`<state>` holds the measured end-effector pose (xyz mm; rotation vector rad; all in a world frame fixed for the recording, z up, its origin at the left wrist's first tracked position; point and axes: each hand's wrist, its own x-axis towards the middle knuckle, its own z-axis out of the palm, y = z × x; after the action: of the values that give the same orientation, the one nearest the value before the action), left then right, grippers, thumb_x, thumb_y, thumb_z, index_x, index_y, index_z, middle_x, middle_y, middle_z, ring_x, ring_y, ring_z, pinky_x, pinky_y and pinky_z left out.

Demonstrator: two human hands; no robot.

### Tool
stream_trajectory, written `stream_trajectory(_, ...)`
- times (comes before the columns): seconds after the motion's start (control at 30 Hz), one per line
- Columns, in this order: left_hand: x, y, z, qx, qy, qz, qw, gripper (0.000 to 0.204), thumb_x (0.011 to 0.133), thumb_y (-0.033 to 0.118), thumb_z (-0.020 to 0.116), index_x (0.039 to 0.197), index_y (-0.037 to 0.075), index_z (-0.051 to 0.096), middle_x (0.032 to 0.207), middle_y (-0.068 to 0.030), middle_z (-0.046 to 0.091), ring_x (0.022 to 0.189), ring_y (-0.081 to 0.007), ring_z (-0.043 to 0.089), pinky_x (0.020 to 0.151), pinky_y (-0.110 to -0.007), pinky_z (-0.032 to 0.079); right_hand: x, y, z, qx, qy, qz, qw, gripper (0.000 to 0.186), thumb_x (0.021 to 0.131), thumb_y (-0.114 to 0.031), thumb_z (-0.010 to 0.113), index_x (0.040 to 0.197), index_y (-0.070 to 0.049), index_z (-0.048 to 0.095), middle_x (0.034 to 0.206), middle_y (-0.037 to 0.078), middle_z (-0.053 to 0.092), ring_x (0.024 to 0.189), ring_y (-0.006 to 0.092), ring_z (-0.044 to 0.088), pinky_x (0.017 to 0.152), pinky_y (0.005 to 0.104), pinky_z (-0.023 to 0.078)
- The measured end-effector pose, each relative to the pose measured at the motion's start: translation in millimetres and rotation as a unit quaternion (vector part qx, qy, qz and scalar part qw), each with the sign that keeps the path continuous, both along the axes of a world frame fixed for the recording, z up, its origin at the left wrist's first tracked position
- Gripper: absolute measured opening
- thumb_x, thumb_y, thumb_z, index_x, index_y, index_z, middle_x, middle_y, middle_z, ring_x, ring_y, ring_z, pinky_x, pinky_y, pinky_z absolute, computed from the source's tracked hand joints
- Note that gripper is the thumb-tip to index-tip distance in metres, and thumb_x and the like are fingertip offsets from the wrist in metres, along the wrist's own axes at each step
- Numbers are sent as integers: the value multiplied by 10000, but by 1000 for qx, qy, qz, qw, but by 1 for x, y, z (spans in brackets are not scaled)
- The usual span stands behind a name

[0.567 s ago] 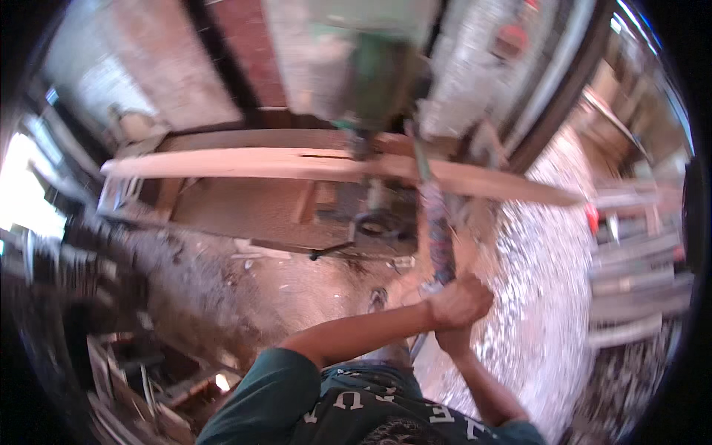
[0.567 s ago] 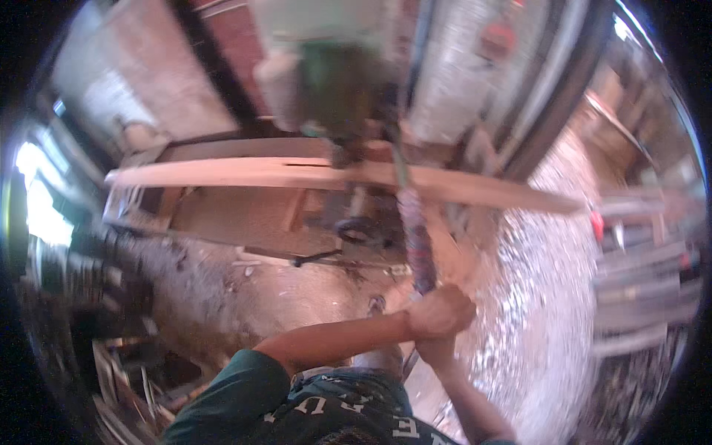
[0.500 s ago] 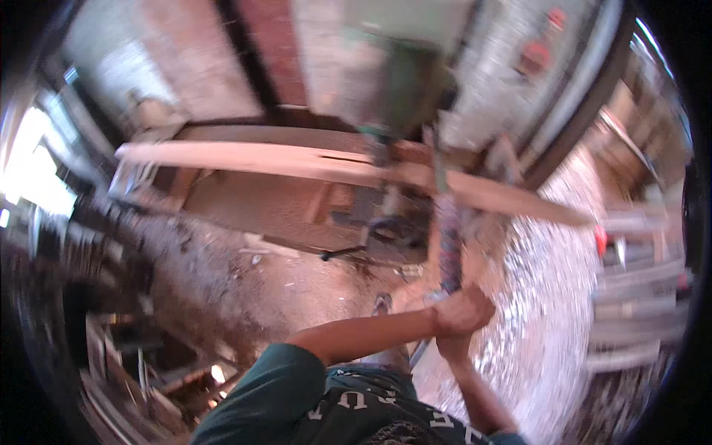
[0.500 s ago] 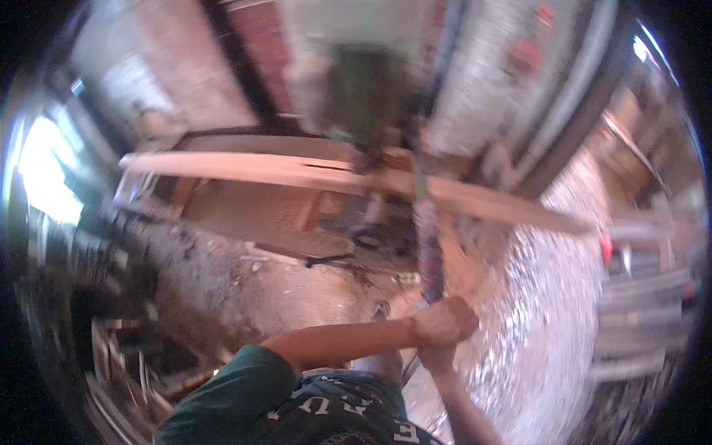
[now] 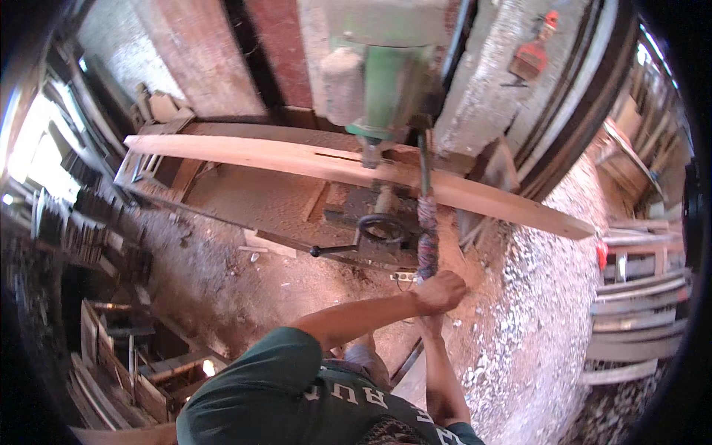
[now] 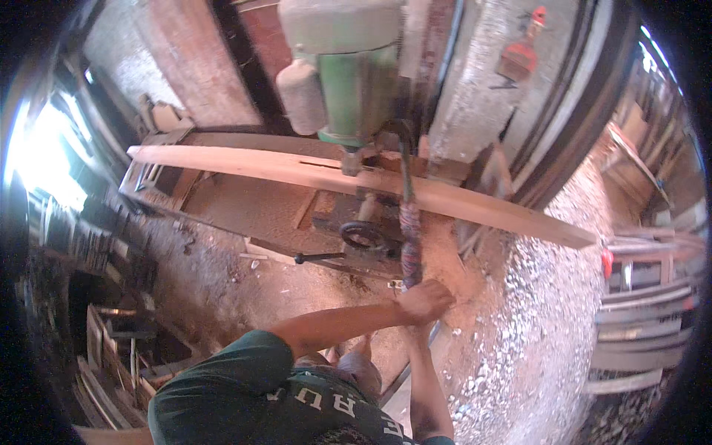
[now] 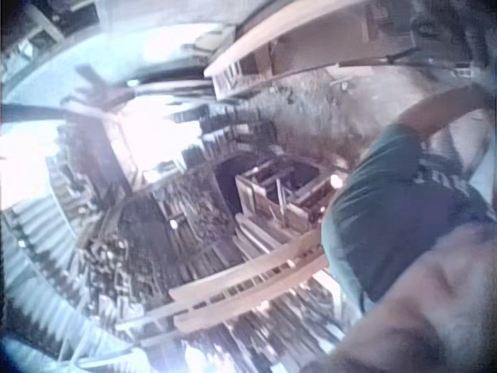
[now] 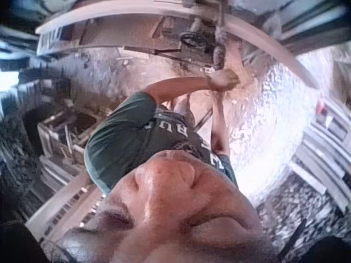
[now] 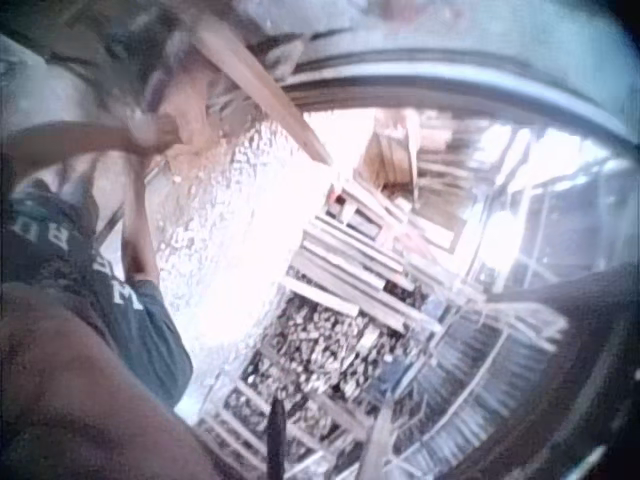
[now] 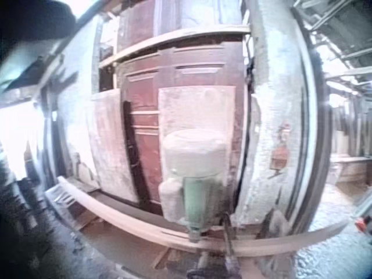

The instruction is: The person uses a mortising machine to cut a slot into a wooden board, pulling the handle to lower the bit and adjusting the board position between cuts.

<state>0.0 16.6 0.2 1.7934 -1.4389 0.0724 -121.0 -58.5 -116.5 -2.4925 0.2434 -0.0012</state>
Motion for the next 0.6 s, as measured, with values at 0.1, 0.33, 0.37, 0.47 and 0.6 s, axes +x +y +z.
stream_trajectory(0.1,-5,63,87,-99,29,116,988,471,779,74,715,1232,32,595,1220,-172,601,1165,-366,569,980,-465,468,-28,16,114,84,-131,-42,987,725,794,-95,656,1461,9,390,1373,235,477,1342,380,438,1136,476,346)
stream_trajectory(0.33,19,234,85,130,31,438,889,438,911,185,690,1293,27,545,1285,-219,541,1197,-402,519,999,-531,420,-77,23,316,148,-249,-24,957,541,799,-232,720,1266,-35,530,1324,247,482,1216,365,506,1044,483,413)
stream_trajectory(0.37,24,251,75,153,69,445,880,441,961,227,646,1325,10,523,1279,-251,542,1183,-432,535,987,-531,437,-75,21,333,143,-294,-37,944,531,817,-286,725,1244,-39,530,1320,254,492,1212,371,512,1039,495,418)
stream_trajectory(0.47,24,270,69,117,251,479,833,487,964,250,646,1353,-2,498,1273,-285,541,1158,-477,548,967,-533,458,-54,12,380,73,-503,-40,860,568,859,-439,721,1197,-31,517,1304,283,527,1223,402,525,1028,548,427)
stream_trajectory(0.6,22,249,66,99,209,495,837,531,964,244,640,1400,9,448,1264,-305,535,1134,-507,551,945,-546,468,38,1,477,-126,-697,-113,696,387,1004,-312,571,1177,33,543,1093,248,664,1007,354,667,966,521,497)
